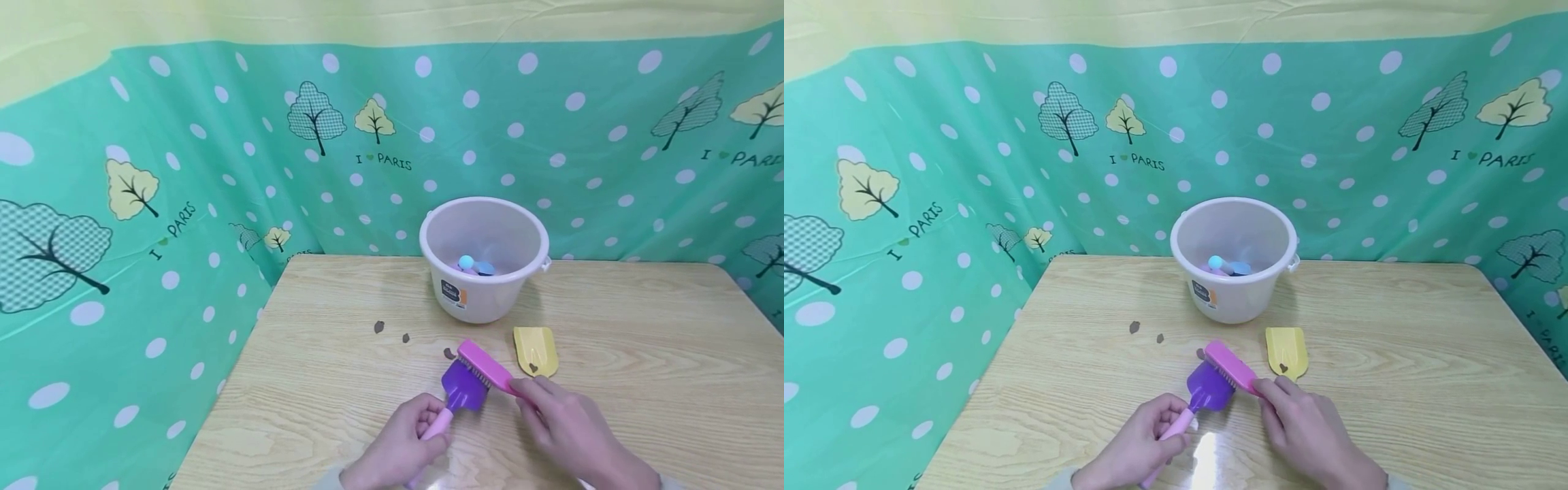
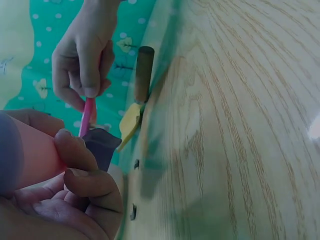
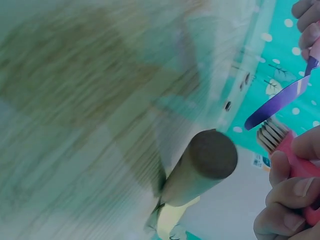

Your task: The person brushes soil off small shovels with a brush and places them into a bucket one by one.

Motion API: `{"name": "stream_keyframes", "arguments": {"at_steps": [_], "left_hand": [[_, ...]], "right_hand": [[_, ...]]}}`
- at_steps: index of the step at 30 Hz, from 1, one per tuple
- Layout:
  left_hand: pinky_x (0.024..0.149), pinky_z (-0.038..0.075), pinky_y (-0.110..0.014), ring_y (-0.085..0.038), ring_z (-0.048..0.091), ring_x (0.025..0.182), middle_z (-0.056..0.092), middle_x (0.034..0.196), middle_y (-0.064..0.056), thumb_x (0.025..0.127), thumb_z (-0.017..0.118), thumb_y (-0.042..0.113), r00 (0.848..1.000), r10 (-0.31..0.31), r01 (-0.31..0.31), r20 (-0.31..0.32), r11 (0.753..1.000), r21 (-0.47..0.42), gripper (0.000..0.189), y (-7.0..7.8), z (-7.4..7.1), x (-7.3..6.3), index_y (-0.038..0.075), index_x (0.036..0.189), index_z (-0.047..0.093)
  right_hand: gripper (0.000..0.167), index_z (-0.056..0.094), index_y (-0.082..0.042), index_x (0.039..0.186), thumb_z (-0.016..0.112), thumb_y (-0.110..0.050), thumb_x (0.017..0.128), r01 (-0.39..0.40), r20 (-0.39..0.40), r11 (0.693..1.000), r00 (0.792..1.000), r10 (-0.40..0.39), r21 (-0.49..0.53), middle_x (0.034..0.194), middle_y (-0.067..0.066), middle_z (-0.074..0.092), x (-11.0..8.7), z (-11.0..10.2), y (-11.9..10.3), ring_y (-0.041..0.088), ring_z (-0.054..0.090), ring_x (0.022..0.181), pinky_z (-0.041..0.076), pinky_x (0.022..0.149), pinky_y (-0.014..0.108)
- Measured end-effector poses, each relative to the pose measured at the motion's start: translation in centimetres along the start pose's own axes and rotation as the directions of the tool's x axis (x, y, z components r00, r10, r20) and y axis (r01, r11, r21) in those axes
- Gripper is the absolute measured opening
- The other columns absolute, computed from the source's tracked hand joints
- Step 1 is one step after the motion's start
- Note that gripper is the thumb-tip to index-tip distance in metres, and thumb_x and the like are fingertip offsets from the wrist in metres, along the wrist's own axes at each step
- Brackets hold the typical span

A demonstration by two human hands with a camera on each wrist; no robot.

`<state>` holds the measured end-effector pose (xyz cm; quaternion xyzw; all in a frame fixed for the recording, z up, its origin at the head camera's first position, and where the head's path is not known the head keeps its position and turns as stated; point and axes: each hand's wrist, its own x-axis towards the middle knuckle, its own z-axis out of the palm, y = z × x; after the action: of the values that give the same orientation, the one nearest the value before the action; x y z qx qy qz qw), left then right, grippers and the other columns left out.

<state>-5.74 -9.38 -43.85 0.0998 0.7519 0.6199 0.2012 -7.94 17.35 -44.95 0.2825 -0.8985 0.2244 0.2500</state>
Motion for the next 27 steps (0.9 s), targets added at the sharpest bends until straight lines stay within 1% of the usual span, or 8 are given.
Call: {"name": "stream_keyframes", "arguments": {"at_steps": [5,8,11,14,18,22,24,27], "left_hand": [[0.06,0.049,-0.021,-0.008,0.055,0.068,0.058,0.086,0.0,0.081,0.066,0.004,1.0,0.01,-0.01,0.011,1.0,-0.006,0.028,0.1,-0.2,-0.1,0.003,0.108,0.057],[0.06,0.049,-0.02,-0.007,0.054,0.068,0.057,0.085,0.0,0.081,0.067,0.004,1.0,0.023,-0.023,0.01,1.0,0.005,0.028,0.0,-0.2,-0.1,0.003,0.107,0.058],[0.061,0.048,-0.019,-0.006,0.054,0.068,0.057,0.085,0.0,0.081,0.067,0.003,0.999,0.036,-0.036,0.005,0.999,0.025,0.027,-0.2,-0.2,0.0,0.004,0.107,0.058],[0.061,0.047,-0.019,-0.005,0.053,0.069,0.058,0.087,0.0,0.08,0.067,0.003,0.999,0.035,-0.034,-0.002,0.999,0.037,0.028,-0.2,-0.1,0.2,0.006,0.107,0.058],[0.061,0.048,-0.019,-0.006,0.054,0.069,0.058,0.088,-0.001,0.08,0.067,0.003,1.0,0.026,-0.026,-0.008,0.999,0.035,0.029,-0.2,0.1,0.2,0.006,0.107,0.058],[0.061,0.048,-0.02,-0.007,0.054,0.07,0.058,0.087,0.0,0.08,0.066,0.004,1.0,0.02,-0.02,-0.003,0.999,0.026,0.029,0.0,0.1,0.2,0.005,0.108,0.058],[0.06,0.049,-0.02,-0.007,0.055,0.069,0.058,0.085,0.002,0.081,0.067,0.007,1.0,0.015,-0.015,0.001,0.999,0.028,0.029,0.0,0.1,0.2,0.006,0.108,0.058],[0.059,0.049,-0.02,-0.008,0.055,0.069,0.058,0.084,0.002,0.083,0.067,0.01,1.0,0.011,-0.011,-0.001,0.999,0.036,0.028,0.1,0.0,0.2,0.006,0.108,0.058]], "right_hand": [[0.035,0.068,-0.02,0.105,0.07,-0.01,0.072,-0.023,0.013,0.999,1.0,0.024,-0.027,0.08,-0.014,0.059,-0.2,0.1,0.4,-0.006,0.04,0.055,0.031,0.042,0.016],[0.034,0.067,-0.021,0.106,0.071,-0.011,0.073,-0.053,0.039,0.997,0.998,0.055,-0.052,0.077,-0.015,0.054,-0.3,0.1,0.5,-0.006,0.035,0.053,0.029,0.041,0.017],[0.034,0.067,-0.02,0.105,0.073,-0.012,0.073,-0.088,0.056,0.992,0.994,0.093,-0.09,0.076,-0.014,0.053,-0.5,0.2,0.5,-0.005,0.033,0.052,0.029,0.041,0.019],[0.034,0.065,-0.019,0.105,0.073,-0.012,0.073,-0.119,0.053,0.986,0.991,0.126,-0.115,0.076,-0.013,0.054,-0.5,0.1,0.4,-0.004,0.033,0.051,0.029,0.04,0.021],[0.035,0.064,-0.018,0.107,0.071,-0.012,0.073,-0.125,0.031,0.987,0.991,0.129,-0.102,0.078,-0.012,0.055,-0.2,-0.3,0.2,-0.002,0.035,0.053,0.03,0.041,0.022],[0.036,0.065,-0.018,0.11,0.07,-0.012,0.075,-0.06,0.019,0.998,0.998,0.061,-0.032,0.084,-0.013,0.059,0.0,-0.8,-0.2,-0.003,0.044,0.059,0.037,0.044,0.021],[0.033,0.065,-0.017,0.112,0.068,-0.014,0.08,-0.002,0.015,1.0,1.0,0.001,0.026,0.088,-0.013,0.06,0.0,-1.0,-0.6,-0.003,0.046,0.063,0.04,0.048,0.017],[0.025,0.067,-0.016,0.113,0.057,-0.023,0.092,0.095,-0.014,0.991,0.995,-0.094,0.093,0.087,-0.015,0.057,0.2,-0.9,-1.3,-0.003,0.044,0.064,0.038,0.052,0.011]]}}
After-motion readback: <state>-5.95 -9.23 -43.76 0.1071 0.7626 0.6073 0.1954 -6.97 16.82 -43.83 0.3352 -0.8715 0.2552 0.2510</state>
